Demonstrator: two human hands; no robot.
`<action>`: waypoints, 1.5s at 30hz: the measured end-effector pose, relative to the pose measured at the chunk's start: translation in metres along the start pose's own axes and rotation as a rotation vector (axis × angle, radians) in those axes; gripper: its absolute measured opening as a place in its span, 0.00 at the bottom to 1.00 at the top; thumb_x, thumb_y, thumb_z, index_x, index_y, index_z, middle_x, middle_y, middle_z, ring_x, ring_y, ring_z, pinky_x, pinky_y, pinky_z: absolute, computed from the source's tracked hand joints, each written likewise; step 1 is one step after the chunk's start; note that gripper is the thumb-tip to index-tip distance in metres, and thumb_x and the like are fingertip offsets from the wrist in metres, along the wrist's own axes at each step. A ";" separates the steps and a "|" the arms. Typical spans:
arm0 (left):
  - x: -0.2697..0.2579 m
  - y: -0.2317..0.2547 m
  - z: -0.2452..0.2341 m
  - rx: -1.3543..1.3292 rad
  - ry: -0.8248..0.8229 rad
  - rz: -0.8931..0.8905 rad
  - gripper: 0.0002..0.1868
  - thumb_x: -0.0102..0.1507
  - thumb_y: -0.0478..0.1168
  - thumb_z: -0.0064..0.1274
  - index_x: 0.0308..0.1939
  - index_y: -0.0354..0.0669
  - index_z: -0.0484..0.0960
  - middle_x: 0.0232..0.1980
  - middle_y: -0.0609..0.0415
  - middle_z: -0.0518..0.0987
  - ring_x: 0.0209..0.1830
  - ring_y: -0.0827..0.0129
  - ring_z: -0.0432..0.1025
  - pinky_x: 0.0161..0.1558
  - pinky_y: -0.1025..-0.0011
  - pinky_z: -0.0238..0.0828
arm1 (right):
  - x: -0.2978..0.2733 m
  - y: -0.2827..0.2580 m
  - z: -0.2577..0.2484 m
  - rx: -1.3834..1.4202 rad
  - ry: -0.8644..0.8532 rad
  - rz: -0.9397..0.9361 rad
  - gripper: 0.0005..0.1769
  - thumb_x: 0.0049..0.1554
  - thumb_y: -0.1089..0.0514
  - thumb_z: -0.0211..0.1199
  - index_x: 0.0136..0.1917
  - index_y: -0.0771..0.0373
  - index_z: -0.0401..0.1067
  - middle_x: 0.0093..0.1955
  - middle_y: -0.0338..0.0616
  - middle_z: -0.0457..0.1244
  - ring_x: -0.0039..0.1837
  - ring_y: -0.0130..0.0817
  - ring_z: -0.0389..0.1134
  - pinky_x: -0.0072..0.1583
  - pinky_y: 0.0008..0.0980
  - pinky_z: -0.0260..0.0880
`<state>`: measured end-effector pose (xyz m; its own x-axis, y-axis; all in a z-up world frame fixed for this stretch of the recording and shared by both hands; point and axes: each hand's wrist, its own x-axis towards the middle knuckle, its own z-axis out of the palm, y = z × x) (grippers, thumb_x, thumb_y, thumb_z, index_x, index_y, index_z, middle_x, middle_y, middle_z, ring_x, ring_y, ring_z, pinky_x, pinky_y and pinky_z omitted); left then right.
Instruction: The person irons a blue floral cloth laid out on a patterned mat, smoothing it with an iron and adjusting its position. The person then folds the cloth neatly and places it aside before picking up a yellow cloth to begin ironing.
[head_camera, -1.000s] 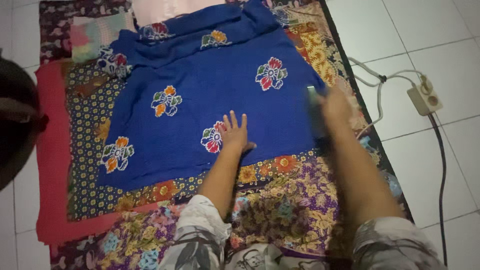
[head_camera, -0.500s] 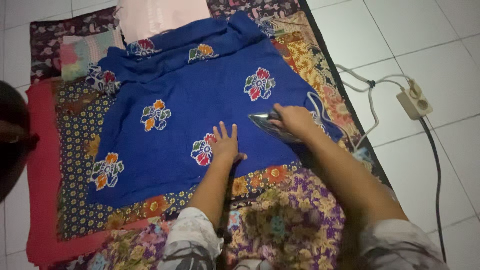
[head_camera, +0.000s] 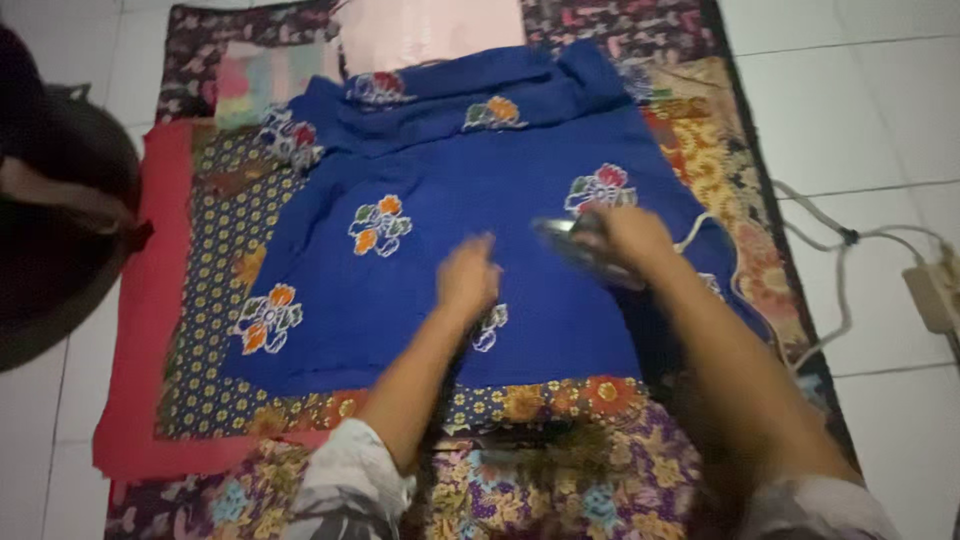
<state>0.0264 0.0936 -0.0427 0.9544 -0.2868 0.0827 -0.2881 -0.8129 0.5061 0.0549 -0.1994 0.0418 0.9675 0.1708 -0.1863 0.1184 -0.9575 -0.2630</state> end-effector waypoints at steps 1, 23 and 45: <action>0.003 -0.025 -0.012 0.165 0.031 -0.052 0.37 0.65 0.50 0.55 0.77 0.44 0.66 0.77 0.42 0.67 0.77 0.46 0.63 0.72 0.45 0.63 | -0.002 -0.021 0.006 -0.002 -0.083 -0.087 0.27 0.54 0.33 0.64 0.54 0.55 0.70 0.45 0.54 0.71 0.48 0.57 0.72 0.50 0.54 0.72; 0.045 -0.230 -0.143 0.253 0.523 -0.431 0.16 0.66 0.41 0.48 0.54 0.41 0.83 0.55 0.41 0.80 0.57 0.44 0.72 0.55 0.48 0.67 | 0.078 -0.212 0.032 -0.076 -0.153 -0.449 0.23 0.57 0.37 0.64 0.55 0.55 0.70 0.42 0.54 0.70 0.46 0.57 0.72 0.48 0.54 0.71; 0.133 -0.333 -0.143 -0.126 0.632 -0.475 0.15 0.58 0.29 0.50 0.50 0.35 0.75 0.45 0.36 0.79 0.48 0.40 0.76 0.52 0.51 0.73 | 0.123 -0.241 0.029 -0.097 -0.117 -0.353 0.26 0.57 0.34 0.62 0.53 0.56 0.69 0.42 0.54 0.70 0.46 0.57 0.72 0.47 0.55 0.71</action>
<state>0.2604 0.3988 -0.0772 0.8474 0.4476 0.2856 0.1352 -0.7020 0.6992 0.1388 0.0590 0.0544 0.8319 0.5143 -0.2087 0.4660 -0.8514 -0.2406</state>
